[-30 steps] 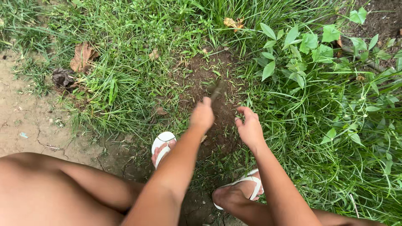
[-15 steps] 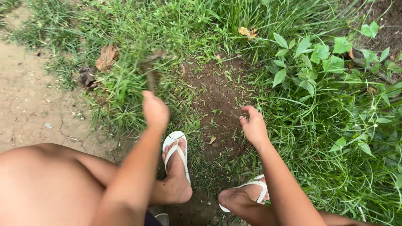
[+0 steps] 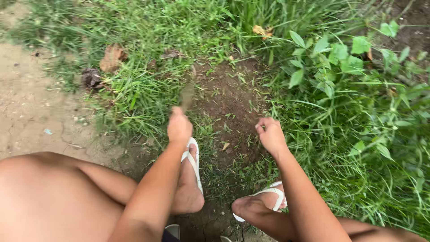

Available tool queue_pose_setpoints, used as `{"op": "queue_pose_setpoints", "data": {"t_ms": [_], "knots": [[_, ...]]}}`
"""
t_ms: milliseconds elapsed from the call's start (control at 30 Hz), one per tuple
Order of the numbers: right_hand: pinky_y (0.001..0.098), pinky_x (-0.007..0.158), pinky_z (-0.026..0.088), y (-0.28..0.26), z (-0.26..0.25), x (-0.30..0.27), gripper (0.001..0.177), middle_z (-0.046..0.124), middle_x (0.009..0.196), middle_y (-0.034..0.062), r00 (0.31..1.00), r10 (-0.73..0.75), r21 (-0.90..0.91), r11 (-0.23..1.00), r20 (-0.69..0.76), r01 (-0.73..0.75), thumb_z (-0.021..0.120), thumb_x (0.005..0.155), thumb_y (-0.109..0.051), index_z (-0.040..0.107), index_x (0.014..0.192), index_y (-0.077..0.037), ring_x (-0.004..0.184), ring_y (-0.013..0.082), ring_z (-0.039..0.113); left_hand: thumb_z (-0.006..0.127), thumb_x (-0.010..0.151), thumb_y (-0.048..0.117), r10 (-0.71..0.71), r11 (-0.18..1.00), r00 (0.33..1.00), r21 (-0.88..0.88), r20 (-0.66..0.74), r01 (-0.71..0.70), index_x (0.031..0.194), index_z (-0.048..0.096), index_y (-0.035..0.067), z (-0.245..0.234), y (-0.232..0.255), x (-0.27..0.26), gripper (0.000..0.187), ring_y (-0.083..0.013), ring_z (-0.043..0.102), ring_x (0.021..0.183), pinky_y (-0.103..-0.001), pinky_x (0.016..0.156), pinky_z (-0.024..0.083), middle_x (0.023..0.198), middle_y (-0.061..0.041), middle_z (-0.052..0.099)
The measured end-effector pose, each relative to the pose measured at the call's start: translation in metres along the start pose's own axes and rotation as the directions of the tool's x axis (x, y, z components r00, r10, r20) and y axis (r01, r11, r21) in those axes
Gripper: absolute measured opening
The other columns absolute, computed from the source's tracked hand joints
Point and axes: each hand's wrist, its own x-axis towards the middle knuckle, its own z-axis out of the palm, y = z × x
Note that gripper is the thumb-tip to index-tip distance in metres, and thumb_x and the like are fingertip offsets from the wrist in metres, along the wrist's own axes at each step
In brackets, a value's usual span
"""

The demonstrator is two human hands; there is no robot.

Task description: The person clears grass and weeds from a patch of dirt using a small hand tool and their hands.

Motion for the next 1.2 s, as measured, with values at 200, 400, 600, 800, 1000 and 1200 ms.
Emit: {"op": "queue_pose_setpoints", "data": {"t_ms": [200, 400, 600, 800, 1000, 1200], "knots": [[0.0447, 0.106, 0.050, 0.049, 0.005, -0.024, 0.029, 0.071, 0.115, 0.0205, 0.957, 0.248, -0.222, 0.952, 0.147, -0.213, 0.066, 0.107, -0.030, 0.074, 0.104, -0.003, 0.114, 0.0387, 0.063, 0.049, 0.095, 0.014, -0.099, 0.928, 0.995, -0.360, 0.001, 0.092, 0.112, 0.049, 0.007, 0.004, 0.040, -0.016, 0.018, -0.0425, 0.070, 0.080, -0.056, 0.068, 0.056, 0.091, -0.022, 0.068], [0.0469, 0.111, 0.046, 0.070, -0.013, -0.073, 0.055, 0.036, 0.162, 0.0154, 0.988, 0.151, -0.229, 0.963, 0.019, -0.143, 0.059, 0.081, -0.003, 0.057, 0.134, -0.017, 0.134, 0.0410, 0.050, 0.046, 0.094, 0.007, 0.395, 0.906, 0.726, -0.111, 0.563, -0.407, 0.117, 0.047, 0.004, 0.065, 0.112, -0.118, 0.022, -0.0495, 0.067, 0.090, -0.061, 0.078, 0.053, 0.106, -0.029, 0.065], [0.0591, 0.111, 0.034, 0.109, -0.030, -0.116, 0.064, 0.032, 0.163, 0.0035, 0.896, 0.400, -0.491, 0.830, 0.190, -0.266, 0.071, 0.084, -0.021, 0.048, 0.144, -0.027, 0.148, 0.0311, 0.032, 0.056, 0.090, 0.011, 0.309, 0.942, 0.788, -0.057, 0.532, -0.331, 0.113, 0.052, 0.007, 0.069, 0.084, -0.101, 0.024, -0.0467, 0.070, 0.087, -0.059, 0.076, 0.055, 0.094, -0.025, 0.070], [0.0564, 0.114, 0.034, 0.130, -0.031, -0.143, 0.064, 0.049, 0.150, 0.0067, 0.741, 0.651, -0.528, 0.692, 0.164, -0.492, 0.070, 0.087, -0.030, 0.048, 0.147, -0.023, 0.143, 0.0297, 0.038, 0.053, 0.102, 0.015, 0.044, 0.997, 0.994, -0.073, 0.097, -0.037, 0.110, 0.048, 0.001, 0.048, 0.073, -0.032, 0.016, -0.0495, 0.068, 0.079, -0.060, 0.072, 0.053, 0.084, -0.029, 0.068], [0.0570, 0.103, 0.041, 0.129, -0.022, -0.144, 0.046, 0.063, 0.128, 0.0084, 0.905, 0.425, -0.501, 0.785, 0.007, -0.365, 0.063, 0.085, -0.020, 0.059, 0.131, -0.017, 0.124, 0.0320, 0.055, 0.055, 0.097, 0.028, 0.404, 0.908, 0.747, -0.129, 0.528, -0.399, 0.106, 0.053, 0.011, 0.063, 0.122, -0.114, 0.019, -0.0463, 0.070, 0.069, -0.061, 0.065, 0.055, 0.074, -0.023, 0.069], [0.0553, 0.102, 0.045, 0.151, -0.025, -0.160, 0.027, 0.073, 0.113, 0.0159, 0.831, 0.551, -0.222, 0.803, -0.074, -0.553, 0.056, 0.097, -0.022, 0.072, 0.118, -0.018, 0.113, 0.0365, 0.064, 0.045, 0.105, 0.028, 0.496, 0.780, 0.473, -0.135, 0.729, -0.610, 0.106, 0.052, 0.008, 0.087, 0.106, -0.156, 0.021, -0.0448, 0.071, 0.068, -0.059, 0.062, 0.057, 0.082, -0.023, 0.069]]}}
